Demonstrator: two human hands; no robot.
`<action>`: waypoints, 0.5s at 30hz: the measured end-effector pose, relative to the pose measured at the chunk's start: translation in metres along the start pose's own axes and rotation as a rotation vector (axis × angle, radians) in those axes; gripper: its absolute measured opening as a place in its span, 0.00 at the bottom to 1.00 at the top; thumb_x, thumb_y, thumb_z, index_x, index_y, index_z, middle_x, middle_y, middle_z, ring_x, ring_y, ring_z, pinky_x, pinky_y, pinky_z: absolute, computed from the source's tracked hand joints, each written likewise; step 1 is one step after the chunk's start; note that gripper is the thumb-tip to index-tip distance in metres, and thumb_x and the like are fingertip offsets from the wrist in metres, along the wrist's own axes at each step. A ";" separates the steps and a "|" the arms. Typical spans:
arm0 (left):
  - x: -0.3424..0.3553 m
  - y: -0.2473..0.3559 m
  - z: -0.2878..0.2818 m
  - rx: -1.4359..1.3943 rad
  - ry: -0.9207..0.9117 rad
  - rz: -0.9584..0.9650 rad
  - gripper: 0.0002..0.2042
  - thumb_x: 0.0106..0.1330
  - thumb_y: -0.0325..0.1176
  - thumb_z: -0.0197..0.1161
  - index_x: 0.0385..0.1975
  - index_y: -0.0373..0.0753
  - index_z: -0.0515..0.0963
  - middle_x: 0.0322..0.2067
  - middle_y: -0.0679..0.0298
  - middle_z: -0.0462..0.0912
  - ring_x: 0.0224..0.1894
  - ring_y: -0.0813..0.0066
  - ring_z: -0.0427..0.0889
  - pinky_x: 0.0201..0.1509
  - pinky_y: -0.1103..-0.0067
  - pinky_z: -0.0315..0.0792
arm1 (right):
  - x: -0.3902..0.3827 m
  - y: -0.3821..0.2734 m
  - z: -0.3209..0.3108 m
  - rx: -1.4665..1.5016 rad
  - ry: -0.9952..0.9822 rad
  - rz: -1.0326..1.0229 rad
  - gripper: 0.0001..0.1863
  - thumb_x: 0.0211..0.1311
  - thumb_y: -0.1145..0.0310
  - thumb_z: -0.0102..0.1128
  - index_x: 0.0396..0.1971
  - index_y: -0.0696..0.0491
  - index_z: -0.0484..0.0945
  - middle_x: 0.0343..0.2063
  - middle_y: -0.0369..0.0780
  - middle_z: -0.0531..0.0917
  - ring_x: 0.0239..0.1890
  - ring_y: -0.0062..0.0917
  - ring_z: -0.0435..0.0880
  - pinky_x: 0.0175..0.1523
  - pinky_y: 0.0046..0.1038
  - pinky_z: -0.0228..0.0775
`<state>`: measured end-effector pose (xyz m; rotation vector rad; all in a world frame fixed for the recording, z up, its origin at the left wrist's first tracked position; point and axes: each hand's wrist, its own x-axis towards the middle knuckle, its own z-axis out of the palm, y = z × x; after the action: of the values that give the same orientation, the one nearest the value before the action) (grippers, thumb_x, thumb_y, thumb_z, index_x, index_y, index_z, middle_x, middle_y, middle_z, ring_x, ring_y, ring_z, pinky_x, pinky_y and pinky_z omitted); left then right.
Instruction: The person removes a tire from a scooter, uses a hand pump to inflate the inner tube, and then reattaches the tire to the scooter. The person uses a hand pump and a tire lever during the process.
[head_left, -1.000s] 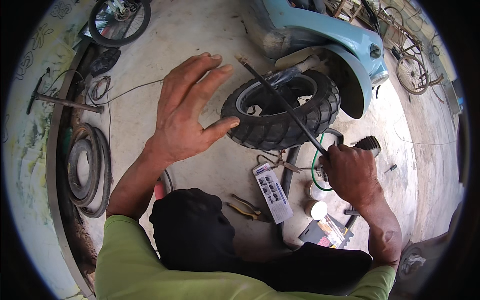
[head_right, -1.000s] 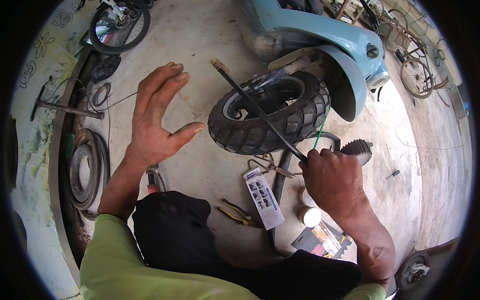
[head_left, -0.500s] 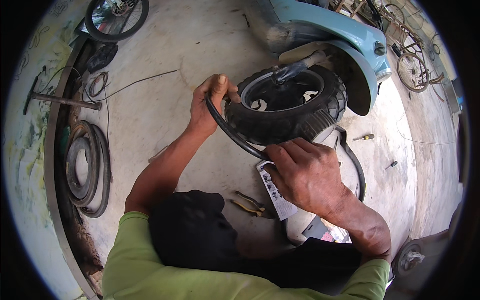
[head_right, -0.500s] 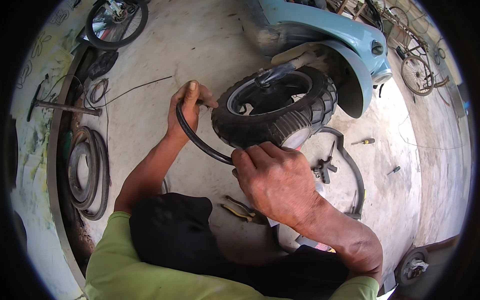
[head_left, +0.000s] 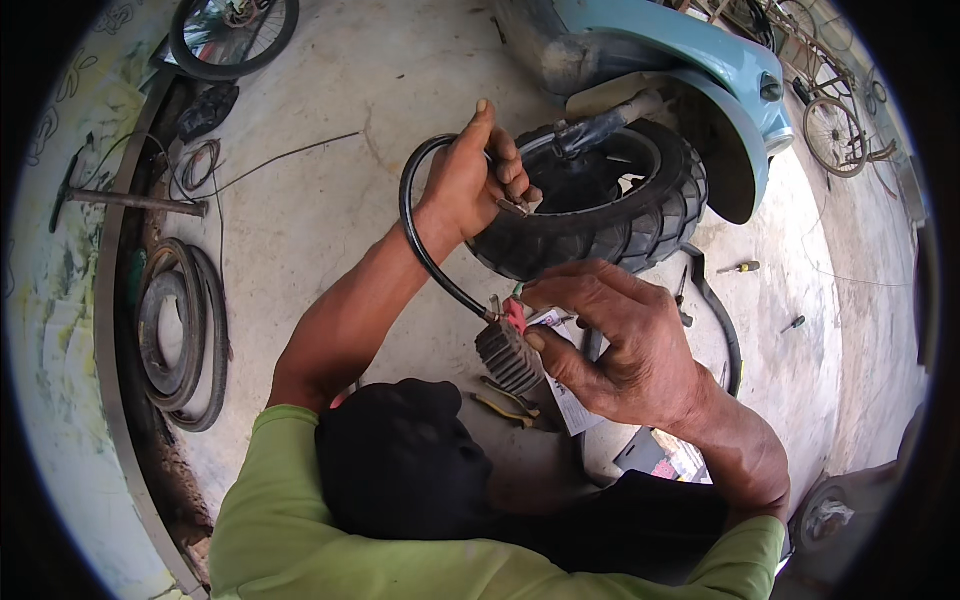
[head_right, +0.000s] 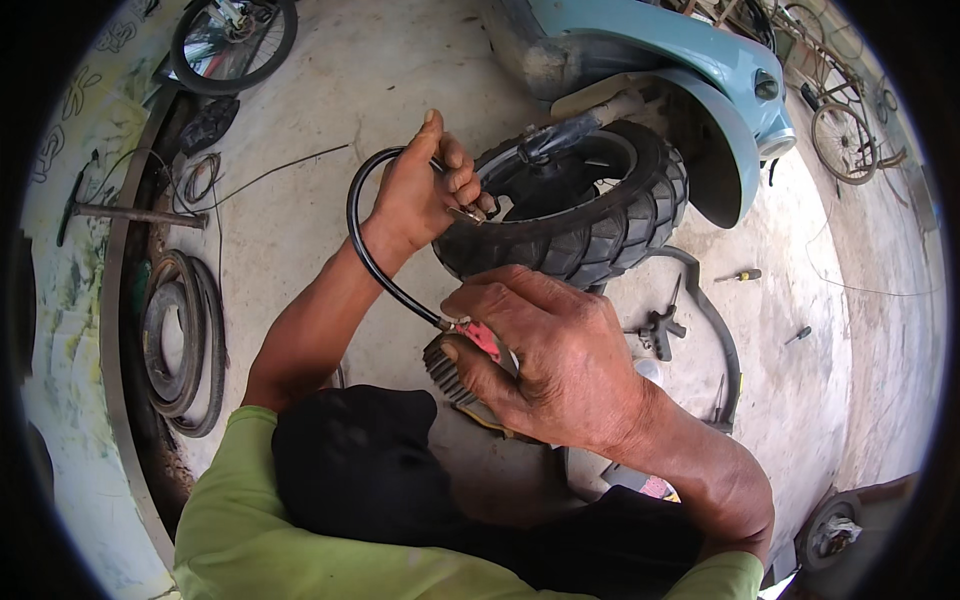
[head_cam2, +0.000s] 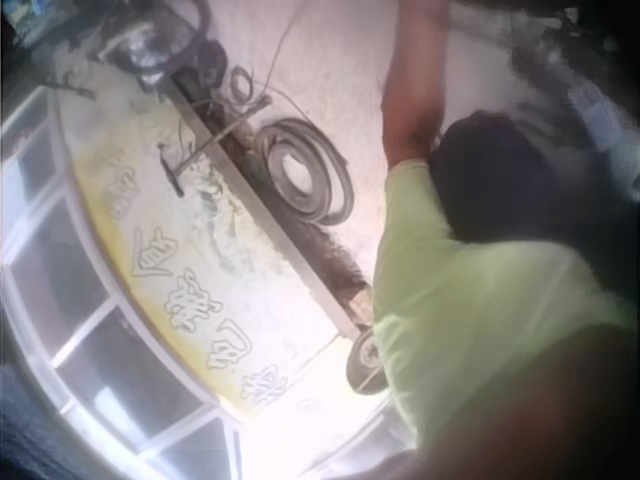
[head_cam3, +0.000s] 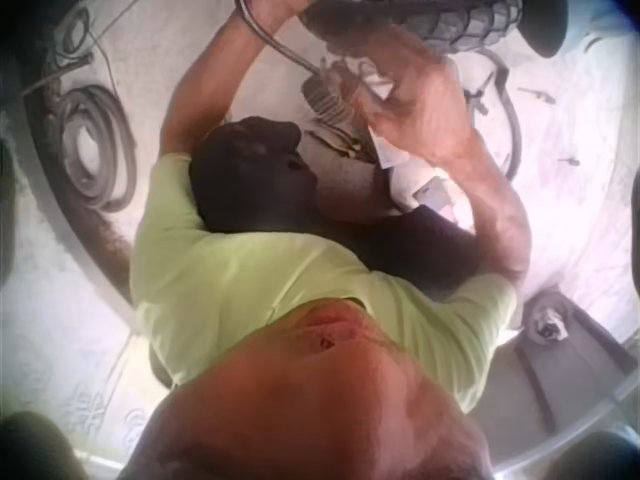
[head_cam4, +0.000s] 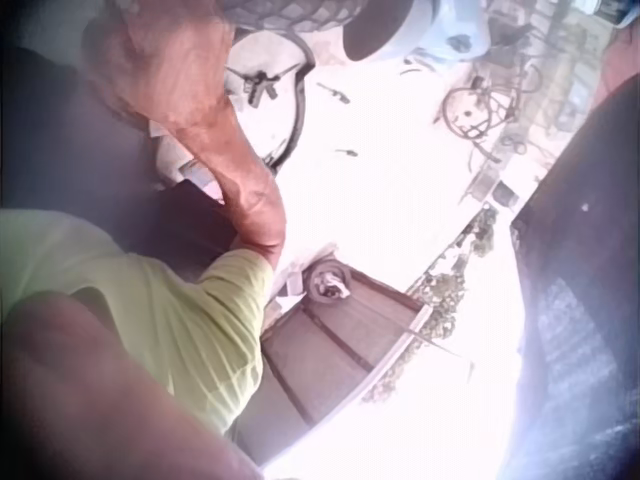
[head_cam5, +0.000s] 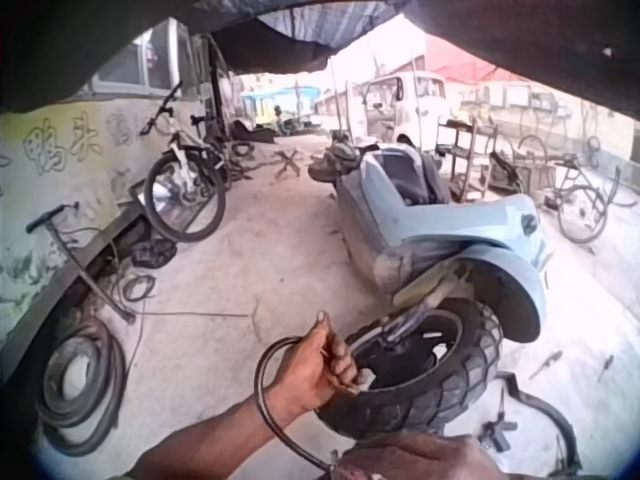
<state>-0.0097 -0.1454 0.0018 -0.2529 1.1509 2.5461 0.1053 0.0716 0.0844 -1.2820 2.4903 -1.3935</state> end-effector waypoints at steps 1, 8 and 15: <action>-0.008 0.001 0.005 0.038 -0.040 0.006 0.29 0.80 0.63 0.47 0.23 0.44 0.69 0.20 0.64 0.69 0.24 0.67 0.70 0.39 0.64 0.77 | 0.002 0.002 -0.005 0.040 0.032 0.105 0.19 0.61 0.71 0.74 0.52 0.57 0.82 0.46 0.45 0.87 0.44 0.35 0.90 0.45 0.32 0.83; -0.040 0.004 0.028 -0.034 -0.089 0.001 0.29 0.80 0.62 0.47 0.26 0.42 0.68 0.18 0.63 0.70 0.22 0.64 0.73 0.34 0.65 0.74 | 0.022 0.026 0.005 0.103 0.136 0.442 0.21 0.62 0.63 0.76 0.43 0.63 0.77 0.31 0.46 0.88 0.34 0.36 0.91 0.39 0.34 0.83; -0.044 0.005 0.037 -0.150 -0.016 0.014 0.28 0.80 0.62 0.48 0.24 0.45 0.63 0.25 0.64 0.70 0.30 0.64 0.72 0.40 0.65 0.74 | 0.025 0.044 0.024 -0.043 0.325 0.331 0.28 0.57 0.63 0.81 0.48 0.62 0.74 0.32 0.48 0.88 0.35 0.33 0.91 0.41 0.33 0.82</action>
<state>0.0284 -0.1303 0.0428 -0.2613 0.9603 2.6450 0.0687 0.0501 0.0474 -0.6413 2.7805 -1.5704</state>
